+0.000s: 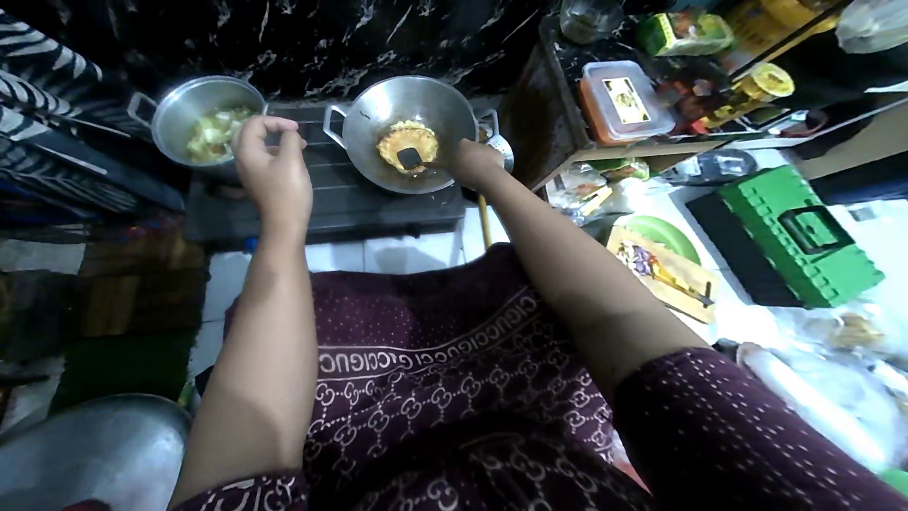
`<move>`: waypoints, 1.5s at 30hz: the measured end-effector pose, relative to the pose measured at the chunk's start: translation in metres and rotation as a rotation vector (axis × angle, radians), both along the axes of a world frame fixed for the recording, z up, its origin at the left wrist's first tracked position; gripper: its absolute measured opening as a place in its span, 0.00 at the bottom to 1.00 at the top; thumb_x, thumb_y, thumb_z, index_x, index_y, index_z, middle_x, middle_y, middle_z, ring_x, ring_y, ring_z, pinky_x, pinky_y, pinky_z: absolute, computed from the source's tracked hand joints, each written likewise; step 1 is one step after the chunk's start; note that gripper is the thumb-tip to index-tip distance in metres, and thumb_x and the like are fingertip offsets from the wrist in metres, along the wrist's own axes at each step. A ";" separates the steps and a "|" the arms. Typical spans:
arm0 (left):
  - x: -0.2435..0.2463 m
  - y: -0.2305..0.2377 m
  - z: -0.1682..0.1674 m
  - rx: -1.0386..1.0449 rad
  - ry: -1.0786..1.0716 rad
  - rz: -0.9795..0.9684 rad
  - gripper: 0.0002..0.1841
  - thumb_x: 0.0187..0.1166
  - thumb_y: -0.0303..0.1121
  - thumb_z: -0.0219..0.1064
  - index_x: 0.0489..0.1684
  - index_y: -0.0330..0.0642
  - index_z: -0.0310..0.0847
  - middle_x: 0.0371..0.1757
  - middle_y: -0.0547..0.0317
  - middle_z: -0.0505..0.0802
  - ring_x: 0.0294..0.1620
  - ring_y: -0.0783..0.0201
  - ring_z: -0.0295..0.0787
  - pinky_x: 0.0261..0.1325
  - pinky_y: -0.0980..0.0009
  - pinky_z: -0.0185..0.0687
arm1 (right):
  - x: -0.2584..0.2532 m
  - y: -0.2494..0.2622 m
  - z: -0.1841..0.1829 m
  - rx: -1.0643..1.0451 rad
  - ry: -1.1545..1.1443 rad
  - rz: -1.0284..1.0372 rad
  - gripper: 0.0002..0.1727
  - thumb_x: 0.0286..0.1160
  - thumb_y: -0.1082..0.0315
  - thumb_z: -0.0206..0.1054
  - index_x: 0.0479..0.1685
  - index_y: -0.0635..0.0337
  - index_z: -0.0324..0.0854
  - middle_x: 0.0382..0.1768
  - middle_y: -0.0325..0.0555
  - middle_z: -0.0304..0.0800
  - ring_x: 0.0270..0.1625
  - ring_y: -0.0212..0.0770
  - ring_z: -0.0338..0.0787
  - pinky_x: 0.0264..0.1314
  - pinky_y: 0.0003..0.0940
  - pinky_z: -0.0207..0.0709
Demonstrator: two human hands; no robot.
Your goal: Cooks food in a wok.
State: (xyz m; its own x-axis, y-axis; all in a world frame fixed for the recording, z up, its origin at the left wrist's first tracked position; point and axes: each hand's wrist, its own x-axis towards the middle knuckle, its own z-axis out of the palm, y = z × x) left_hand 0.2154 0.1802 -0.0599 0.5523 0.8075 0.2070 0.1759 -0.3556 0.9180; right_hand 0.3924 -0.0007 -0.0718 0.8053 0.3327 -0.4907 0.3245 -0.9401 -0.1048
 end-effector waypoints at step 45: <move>-0.070 -0.114 0.097 0.345 -0.420 -0.472 0.11 0.85 0.26 0.55 0.48 0.50 0.84 0.48 0.73 0.92 0.53 0.72 0.89 0.63 0.69 0.85 | 0.036 -0.065 0.016 0.447 0.155 -0.099 0.17 0.86 0.67 0.61 0.58 0.77 0.82 0.65 0.70 0.85 0.70 0.64 0.85 0.70 0.68 0.75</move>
